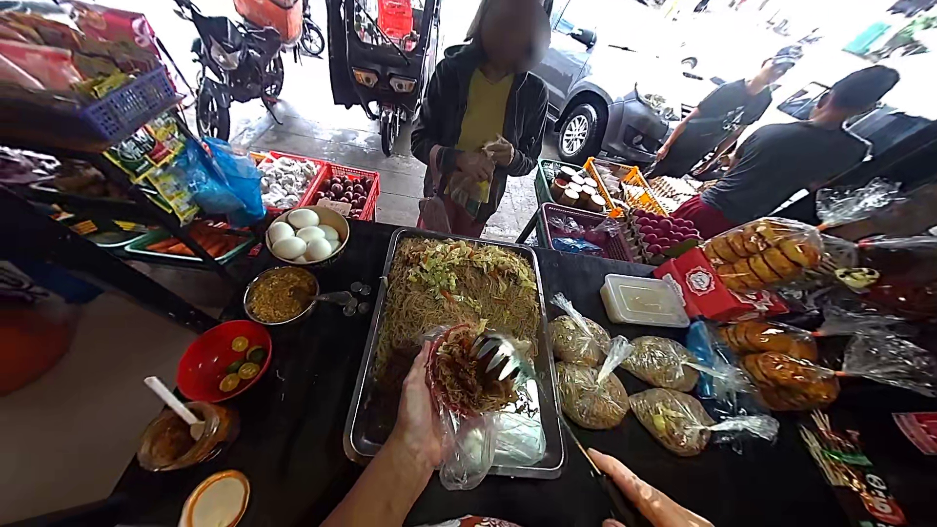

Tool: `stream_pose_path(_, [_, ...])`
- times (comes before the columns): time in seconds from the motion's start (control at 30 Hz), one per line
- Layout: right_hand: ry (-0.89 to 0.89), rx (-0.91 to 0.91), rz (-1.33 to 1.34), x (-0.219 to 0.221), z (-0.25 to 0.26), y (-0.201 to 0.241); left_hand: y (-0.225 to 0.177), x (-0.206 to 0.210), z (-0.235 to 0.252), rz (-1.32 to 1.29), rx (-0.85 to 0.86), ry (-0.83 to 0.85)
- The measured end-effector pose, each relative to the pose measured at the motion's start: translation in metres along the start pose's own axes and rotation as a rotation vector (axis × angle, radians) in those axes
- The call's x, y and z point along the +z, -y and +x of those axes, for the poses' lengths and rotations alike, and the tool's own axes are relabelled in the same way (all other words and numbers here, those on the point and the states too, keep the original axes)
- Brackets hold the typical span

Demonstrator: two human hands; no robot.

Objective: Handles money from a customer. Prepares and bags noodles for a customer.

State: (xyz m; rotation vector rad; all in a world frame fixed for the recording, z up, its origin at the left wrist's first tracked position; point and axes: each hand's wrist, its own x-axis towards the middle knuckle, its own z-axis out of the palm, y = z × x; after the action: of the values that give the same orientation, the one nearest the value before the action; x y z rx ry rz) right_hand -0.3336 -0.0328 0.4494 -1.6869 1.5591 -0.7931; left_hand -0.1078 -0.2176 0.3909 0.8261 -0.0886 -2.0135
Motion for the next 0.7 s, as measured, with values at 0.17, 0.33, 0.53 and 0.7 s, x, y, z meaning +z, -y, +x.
stream_pose_path(0.17, [-0.185, -0.191, -0.447, 0.024, 0.000, -0.018, -0.001, -0.005, 0.000, -0.016, 0.001, -0.031])
stream_pose_path(0.33, [-0.230, -0.242, -0.481, 0.027, -0.002, -0.021, -0.001, -0.013, 0.000, -0.034, 0.041, -0.043])
stream_pose_path(0.53, [-0.370, -0.168, -0.206, 0.019, 0.029, -0.015, -0.007, -0.023, -0.007, -0.004, 0.125, -0.096])
stream_pose_path(0.7, [-0.448, -0.186, -0.567, 0.030, 0.109, -0.049, -0.019, -0.029, -0.023, 0.028, 0.148, -0.149])
